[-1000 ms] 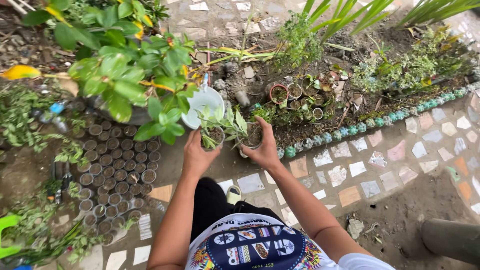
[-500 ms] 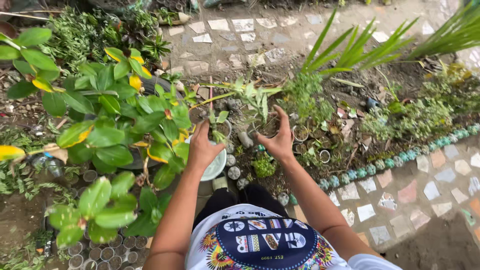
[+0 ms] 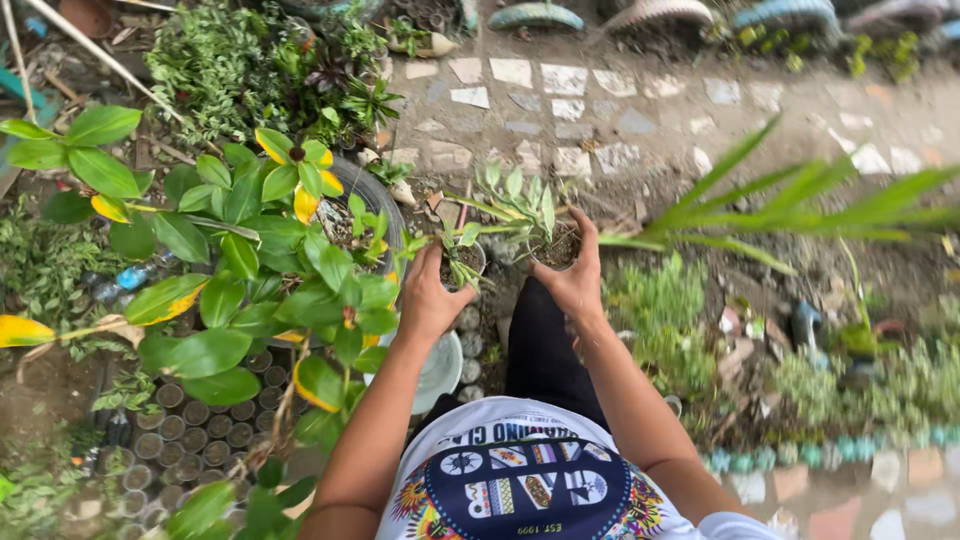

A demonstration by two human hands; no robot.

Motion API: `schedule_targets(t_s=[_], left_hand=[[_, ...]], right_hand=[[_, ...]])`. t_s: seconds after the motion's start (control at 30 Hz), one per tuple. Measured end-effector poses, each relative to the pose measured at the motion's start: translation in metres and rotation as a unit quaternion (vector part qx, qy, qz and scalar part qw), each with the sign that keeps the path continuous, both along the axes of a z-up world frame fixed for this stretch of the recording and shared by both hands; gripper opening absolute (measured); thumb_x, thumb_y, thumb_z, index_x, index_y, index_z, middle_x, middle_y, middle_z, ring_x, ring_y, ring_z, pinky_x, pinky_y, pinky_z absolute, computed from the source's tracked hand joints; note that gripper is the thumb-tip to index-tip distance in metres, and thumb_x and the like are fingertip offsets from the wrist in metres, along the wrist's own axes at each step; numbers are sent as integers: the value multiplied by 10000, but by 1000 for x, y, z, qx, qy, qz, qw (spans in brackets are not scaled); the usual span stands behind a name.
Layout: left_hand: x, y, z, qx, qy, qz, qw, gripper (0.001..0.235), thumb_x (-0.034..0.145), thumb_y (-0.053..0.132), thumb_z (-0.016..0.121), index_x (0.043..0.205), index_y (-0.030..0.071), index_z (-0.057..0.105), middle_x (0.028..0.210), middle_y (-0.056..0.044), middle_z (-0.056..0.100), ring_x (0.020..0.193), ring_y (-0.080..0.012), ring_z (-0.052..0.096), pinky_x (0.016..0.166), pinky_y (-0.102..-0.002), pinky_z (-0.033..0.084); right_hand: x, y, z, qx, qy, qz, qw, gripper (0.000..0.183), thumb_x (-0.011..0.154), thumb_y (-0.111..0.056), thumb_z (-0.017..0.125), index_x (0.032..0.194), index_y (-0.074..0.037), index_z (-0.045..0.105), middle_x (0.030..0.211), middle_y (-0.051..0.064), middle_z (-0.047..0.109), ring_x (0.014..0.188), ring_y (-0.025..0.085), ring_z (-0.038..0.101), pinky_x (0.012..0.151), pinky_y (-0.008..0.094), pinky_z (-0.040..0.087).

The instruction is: The person moves various potted plants and plastic cups containing seedlings around a garden area, picking them up and grouping them in different locations on the ground and near larger planters.

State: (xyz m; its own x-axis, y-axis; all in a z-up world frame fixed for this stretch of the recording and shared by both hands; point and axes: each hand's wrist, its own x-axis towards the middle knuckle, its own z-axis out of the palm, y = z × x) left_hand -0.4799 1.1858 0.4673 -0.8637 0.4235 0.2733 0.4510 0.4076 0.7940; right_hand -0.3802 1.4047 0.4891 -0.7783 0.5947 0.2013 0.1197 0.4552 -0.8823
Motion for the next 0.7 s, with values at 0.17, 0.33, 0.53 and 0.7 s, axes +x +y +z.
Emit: schedule_targets(t_s=[0.17,0.33,0.53,0.7], left_hand=[[-57,101,-14,-4,-28,84,996,757,667,166,846,1340,-7,546,1225,-235,595,1139,-440,595,969,-481,513],[-128,229,-10,32,4,139,990,731,706,184,872,1324,-15,536,1226,-232,578,1139,-447,589,947,-484,516],[-202,331,7,24,52,162,985,688,734,156,875,1301,-14,525,1255,-235,561,1175,-437,576,986,-478,522],[-237,368,15,28,18,182,983,714,714,163,883,1291,-29,509,1184,-228,536,1114,-400,594,957,-464,534]], right_hand=[[-87,116,-26,-1,-17,70,997,1010,649,-96,917,1506,-59,385,1398,149,531,1275,281,547,1103,385,456],[-183,239,-17,88,-57,140,985,1003,659,-48,906,1525,-52,401,1432,187,498,1332,332,502,1140,423,429],[-265,331,24,36,-132,181,974,1025,674,-154,906,1532,-77,351,1372,179,485,1253,308,550,1120,403,474],[-314,363,26,98,-36,174,979,1018,653,-126,942,1514,-62,403,1339,197,535,1252,360,561,1110,444,469]])
